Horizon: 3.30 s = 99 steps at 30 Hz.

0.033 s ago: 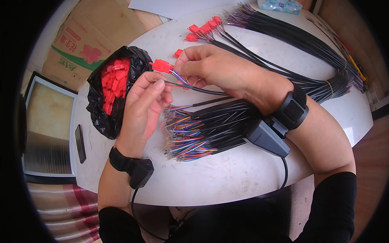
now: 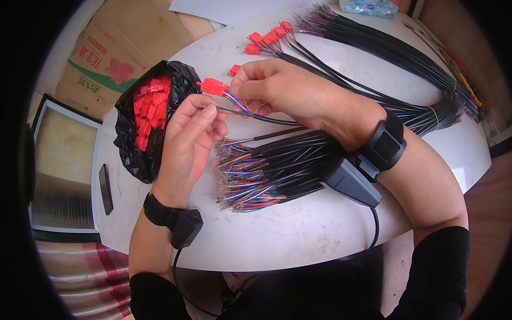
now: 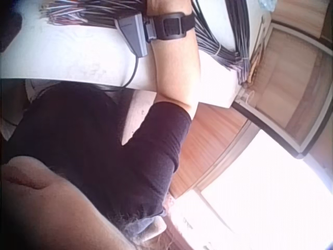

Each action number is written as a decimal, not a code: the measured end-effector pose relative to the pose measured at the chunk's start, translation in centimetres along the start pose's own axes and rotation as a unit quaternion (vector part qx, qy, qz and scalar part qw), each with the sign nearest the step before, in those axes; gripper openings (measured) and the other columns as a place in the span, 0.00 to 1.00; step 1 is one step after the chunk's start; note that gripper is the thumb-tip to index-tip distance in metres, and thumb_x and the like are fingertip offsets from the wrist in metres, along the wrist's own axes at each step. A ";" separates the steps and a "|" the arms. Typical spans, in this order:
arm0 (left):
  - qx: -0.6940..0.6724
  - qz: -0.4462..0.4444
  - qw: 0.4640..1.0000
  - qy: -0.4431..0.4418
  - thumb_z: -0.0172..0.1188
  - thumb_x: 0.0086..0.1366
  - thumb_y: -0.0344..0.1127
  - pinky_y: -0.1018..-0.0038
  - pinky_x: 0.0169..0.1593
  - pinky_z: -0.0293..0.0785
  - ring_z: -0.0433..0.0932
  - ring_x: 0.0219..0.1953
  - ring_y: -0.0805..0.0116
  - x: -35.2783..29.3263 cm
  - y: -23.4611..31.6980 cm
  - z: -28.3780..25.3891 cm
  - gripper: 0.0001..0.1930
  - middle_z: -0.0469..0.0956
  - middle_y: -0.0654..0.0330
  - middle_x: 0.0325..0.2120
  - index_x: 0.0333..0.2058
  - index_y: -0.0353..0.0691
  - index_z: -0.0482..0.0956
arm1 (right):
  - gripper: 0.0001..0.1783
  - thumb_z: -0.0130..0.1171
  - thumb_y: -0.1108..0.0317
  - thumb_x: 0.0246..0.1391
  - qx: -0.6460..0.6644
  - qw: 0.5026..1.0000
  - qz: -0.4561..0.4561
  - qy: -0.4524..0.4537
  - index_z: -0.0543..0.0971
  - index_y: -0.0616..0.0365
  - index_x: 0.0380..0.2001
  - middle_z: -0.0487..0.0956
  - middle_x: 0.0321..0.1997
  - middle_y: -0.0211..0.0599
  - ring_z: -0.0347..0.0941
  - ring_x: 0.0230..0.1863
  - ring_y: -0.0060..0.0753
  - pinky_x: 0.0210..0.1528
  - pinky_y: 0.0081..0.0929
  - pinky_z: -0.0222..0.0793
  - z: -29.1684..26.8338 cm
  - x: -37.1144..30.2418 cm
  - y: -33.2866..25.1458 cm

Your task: Assembling electronic wire harnesses by inserting colored individual wires into red plastic connector housings.

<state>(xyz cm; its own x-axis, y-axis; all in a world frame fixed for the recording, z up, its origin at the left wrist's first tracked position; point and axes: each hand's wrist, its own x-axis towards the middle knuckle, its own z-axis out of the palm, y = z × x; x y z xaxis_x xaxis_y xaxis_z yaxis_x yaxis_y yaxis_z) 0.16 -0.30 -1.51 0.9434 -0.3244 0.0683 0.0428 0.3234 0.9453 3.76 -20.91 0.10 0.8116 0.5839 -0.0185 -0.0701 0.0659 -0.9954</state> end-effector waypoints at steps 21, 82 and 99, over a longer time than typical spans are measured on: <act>0.055 0.065 0.996 -0.004 0.53 0.62 0.28 0.80 0.37 0.65 0.73 0.34 0.76 0.0 -0.1 0.2 0.08 0.74 0.63 0.32 0.40 0.37 0.72 | 0.07 0.53 0.64 0.59 0.009 1.000 0.009 0.004 0.73 0.56 0.35 0.74 0.29 0.22 0.72 0.27 0.14 0.30 0.08 0.63 0.1 0.0 0.1; -0.058 -0.017 0.998 0.007 0.52 0.60 0.27 0.76 0.42 0.68 0.74 0.34 0.71 0.1 0.3 -0.5 0.05 0.74 0.60 0.32 0.36 0.38 0.71 | 0.07 0.55 0.63 0.58 -0.027 1.000 0.006 0.004 0.75 0.54 0.35 0.73 0.30 0.19 0.65 0.29 0.09 0.32 0.08 0.60 0.5 -0.2 -0.3; -0.015 -0.010 1.000 0.010 0.54 0.61 0.25 0.78 0.41 0.68 0.74 0.36 0.72 0.2 0.2 -0.3 0.10 0.75 0.60 0.35 0.41 0.37 0.70 | 0.08 0.54 0.61 0.58 -0.047 0.999 -0.009 0.007 0.74 0.54 0.35 0.73 0.29 0.20 0.68 0.29 0.10 0.31 0.08 0.59 0.7 -0.3 -0.4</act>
<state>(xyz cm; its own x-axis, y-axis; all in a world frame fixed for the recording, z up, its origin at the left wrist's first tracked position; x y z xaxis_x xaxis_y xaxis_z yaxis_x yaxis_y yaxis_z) 0.43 -0.02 -1.37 0.9485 -0.3137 0.0437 0.0706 0.3441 0.9363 3.10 -20.52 0.60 0.8208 0.5712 -0.0009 -0.0011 0.0000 -1.0000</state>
